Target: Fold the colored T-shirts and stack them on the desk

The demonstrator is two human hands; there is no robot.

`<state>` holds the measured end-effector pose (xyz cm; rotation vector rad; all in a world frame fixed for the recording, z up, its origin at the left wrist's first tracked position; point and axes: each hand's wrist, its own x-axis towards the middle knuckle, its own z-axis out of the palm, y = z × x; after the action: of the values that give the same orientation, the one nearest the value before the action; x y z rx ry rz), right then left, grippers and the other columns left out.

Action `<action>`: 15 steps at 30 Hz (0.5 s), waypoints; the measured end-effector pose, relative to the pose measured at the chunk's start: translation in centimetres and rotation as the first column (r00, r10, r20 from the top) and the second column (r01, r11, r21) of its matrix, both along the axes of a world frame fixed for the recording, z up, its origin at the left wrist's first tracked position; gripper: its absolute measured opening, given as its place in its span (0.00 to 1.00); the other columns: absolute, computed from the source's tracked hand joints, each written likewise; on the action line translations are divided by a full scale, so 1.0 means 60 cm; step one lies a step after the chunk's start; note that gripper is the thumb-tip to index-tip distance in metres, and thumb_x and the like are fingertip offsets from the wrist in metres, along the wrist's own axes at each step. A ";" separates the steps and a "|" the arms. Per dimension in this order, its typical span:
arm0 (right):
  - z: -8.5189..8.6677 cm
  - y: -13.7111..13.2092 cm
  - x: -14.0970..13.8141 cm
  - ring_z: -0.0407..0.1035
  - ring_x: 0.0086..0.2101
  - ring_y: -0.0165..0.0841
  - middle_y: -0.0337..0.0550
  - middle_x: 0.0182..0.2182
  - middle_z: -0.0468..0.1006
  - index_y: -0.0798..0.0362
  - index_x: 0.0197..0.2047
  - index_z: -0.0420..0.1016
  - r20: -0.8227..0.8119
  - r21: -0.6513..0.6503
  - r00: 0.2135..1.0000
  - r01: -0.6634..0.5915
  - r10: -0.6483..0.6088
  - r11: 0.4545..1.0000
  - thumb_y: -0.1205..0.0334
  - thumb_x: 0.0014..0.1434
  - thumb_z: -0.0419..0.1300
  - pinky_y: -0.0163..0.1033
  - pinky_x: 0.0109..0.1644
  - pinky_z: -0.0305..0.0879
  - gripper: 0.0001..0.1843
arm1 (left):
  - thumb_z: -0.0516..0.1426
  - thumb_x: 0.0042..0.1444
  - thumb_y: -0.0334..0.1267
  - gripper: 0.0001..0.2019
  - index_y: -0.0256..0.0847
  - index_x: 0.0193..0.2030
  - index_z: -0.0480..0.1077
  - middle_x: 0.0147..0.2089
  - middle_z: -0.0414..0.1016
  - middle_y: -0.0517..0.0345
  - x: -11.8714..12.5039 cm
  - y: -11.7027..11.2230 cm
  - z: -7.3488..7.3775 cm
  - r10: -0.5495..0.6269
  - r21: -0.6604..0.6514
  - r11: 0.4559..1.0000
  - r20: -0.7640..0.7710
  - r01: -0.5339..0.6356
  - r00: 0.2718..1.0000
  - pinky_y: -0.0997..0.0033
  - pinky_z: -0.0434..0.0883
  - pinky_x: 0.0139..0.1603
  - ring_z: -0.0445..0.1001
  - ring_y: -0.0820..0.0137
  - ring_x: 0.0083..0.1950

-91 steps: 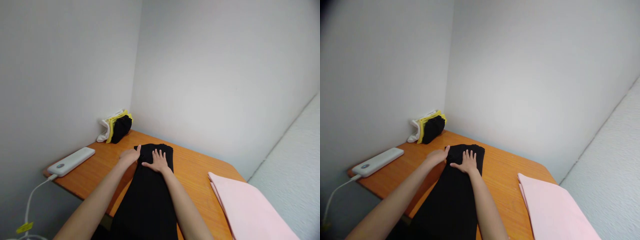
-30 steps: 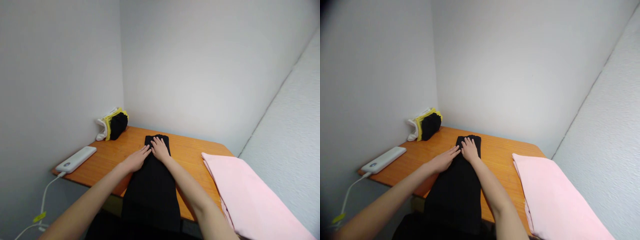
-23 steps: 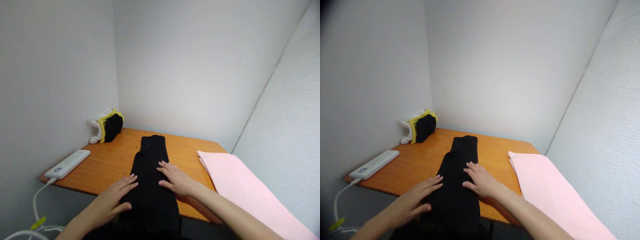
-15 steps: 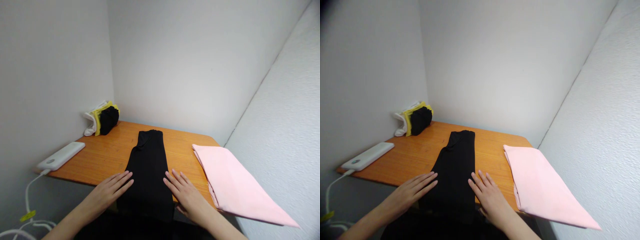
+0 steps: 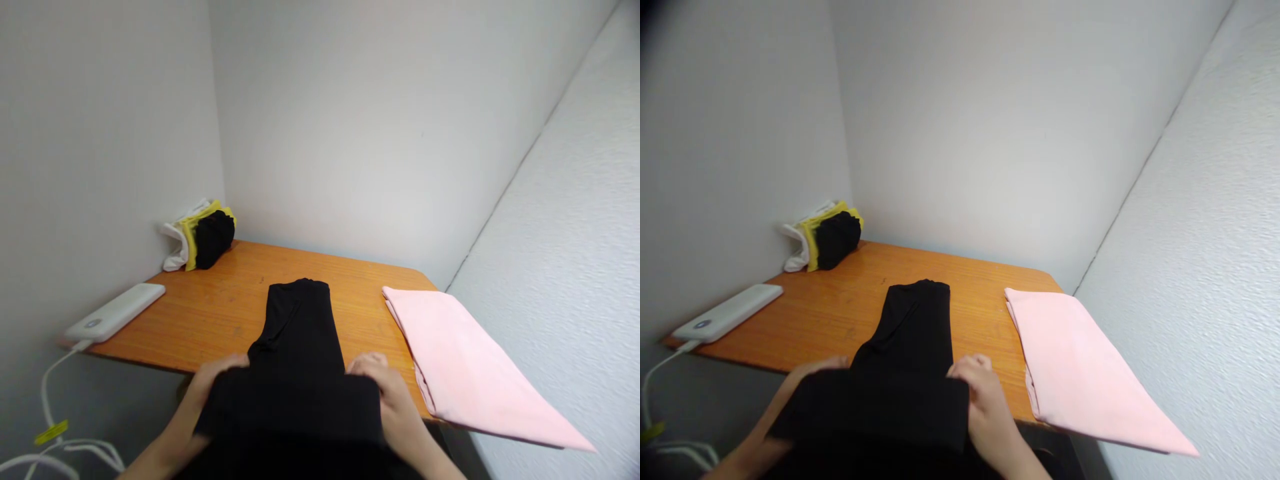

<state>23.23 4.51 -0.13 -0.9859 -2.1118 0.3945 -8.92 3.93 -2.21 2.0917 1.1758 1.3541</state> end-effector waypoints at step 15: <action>-0.001 0.151 -0.077 0.70 0.47 0.50 0.64 0.44 0.76 0.62 0.45 0.75 0.561 -0.155 0.702 0.611 -0.440 0.776 0.42 0.61 0.56 0.47 0.47 0.64 0.28 | 0.57 0.62 0.44 0.17 0.38 0.55 0.68 0.54 0.71 0.51 0.046 0.136 0.068 0.331 -0.479 0.815 -0.081 -0.328 0.940 0.57 0.74 0.49 0.74 0.63 0.50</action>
<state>18.60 13.59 -0.22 -2.0317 -2.0812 0.2051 -6.15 12.08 1.90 1.5695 1.7309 1.0417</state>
